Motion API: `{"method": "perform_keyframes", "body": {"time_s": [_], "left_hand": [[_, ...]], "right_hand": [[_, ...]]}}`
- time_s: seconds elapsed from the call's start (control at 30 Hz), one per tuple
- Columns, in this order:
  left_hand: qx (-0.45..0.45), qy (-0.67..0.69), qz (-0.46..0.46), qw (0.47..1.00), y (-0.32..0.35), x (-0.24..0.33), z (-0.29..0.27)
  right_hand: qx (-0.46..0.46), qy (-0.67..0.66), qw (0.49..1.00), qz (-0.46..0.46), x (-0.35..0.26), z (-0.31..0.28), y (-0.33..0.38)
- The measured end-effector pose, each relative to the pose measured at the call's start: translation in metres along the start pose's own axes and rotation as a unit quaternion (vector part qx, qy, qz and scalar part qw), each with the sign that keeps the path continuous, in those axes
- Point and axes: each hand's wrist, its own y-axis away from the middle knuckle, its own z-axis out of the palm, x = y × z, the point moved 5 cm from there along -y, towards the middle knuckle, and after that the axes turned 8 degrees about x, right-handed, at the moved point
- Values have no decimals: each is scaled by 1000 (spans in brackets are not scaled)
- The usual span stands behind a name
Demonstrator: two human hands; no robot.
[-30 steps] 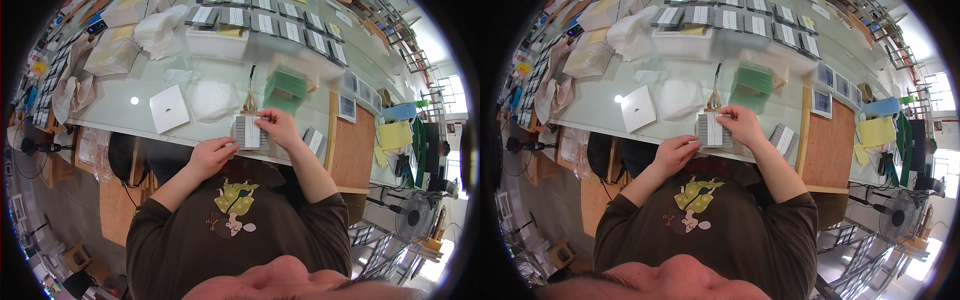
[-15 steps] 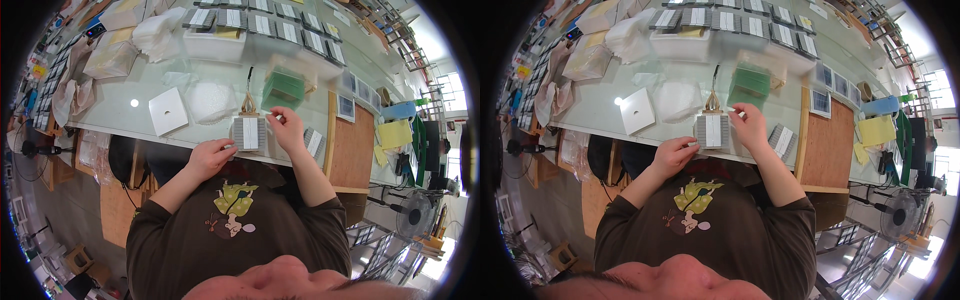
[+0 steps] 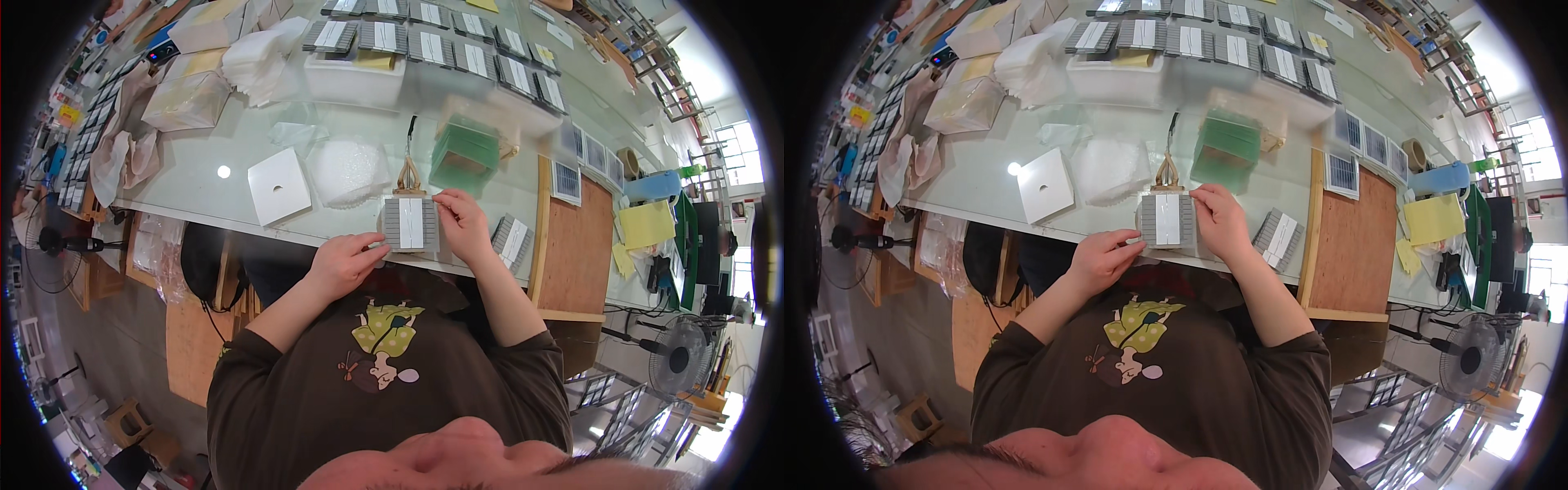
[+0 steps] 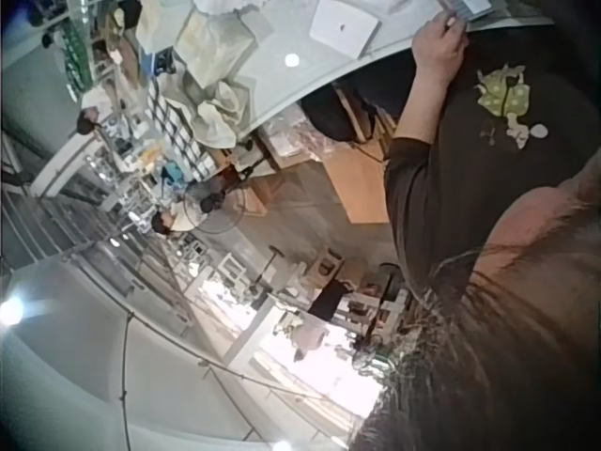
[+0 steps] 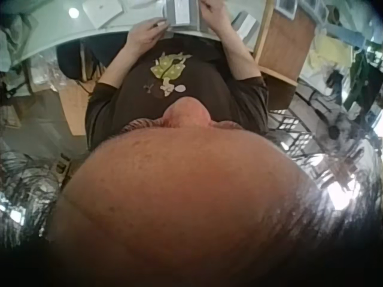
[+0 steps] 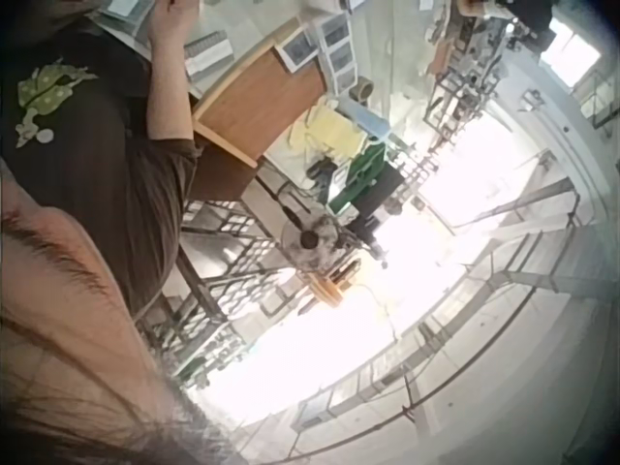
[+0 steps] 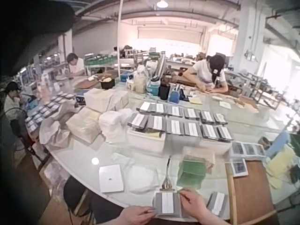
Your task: Inspecting and packaging small solar panels into individual white paper boxes.
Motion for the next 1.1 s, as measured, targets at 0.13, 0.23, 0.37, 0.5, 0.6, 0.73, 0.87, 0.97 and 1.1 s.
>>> {"method": "perform_keyframes", "body": {"time_s": [0.13,0.23,0.37,0.5,0.6,0.73,0.87,0.97,1.1], "left_hand": [[1,1,4,1000,-1,0,-1],[4,5,1,1000,0,-1,-2],[5,-1,1,1000,1,-1,-4],[-3,-5,-15,1000,-1,5,-7],[1,-20,-21,1000,-3,-5,-26],[-29,-175,-224,958,-12,-63,-82],[-157,-211,-295,919,-4,-108,-111],[-183,-168,-299,921,-4,-120,-119],[-114,-6,-394,912,16,-151,-132]], "right_hand": [[2,3,1000,-7,-1,1,0],[2,7,1000,-2,-3,2,0],[2,26,1000,-15,-5,4,0],[38,47,997,-52,-2,0,2],[44,32,998,-43,-2,-11,6],[60,30,998,-19,2,-27,10],[60,20,998,19,3,-31,12],[71,20,997,-12,3,-27,12],[66,14,998,-2,3,-29,14]]}}
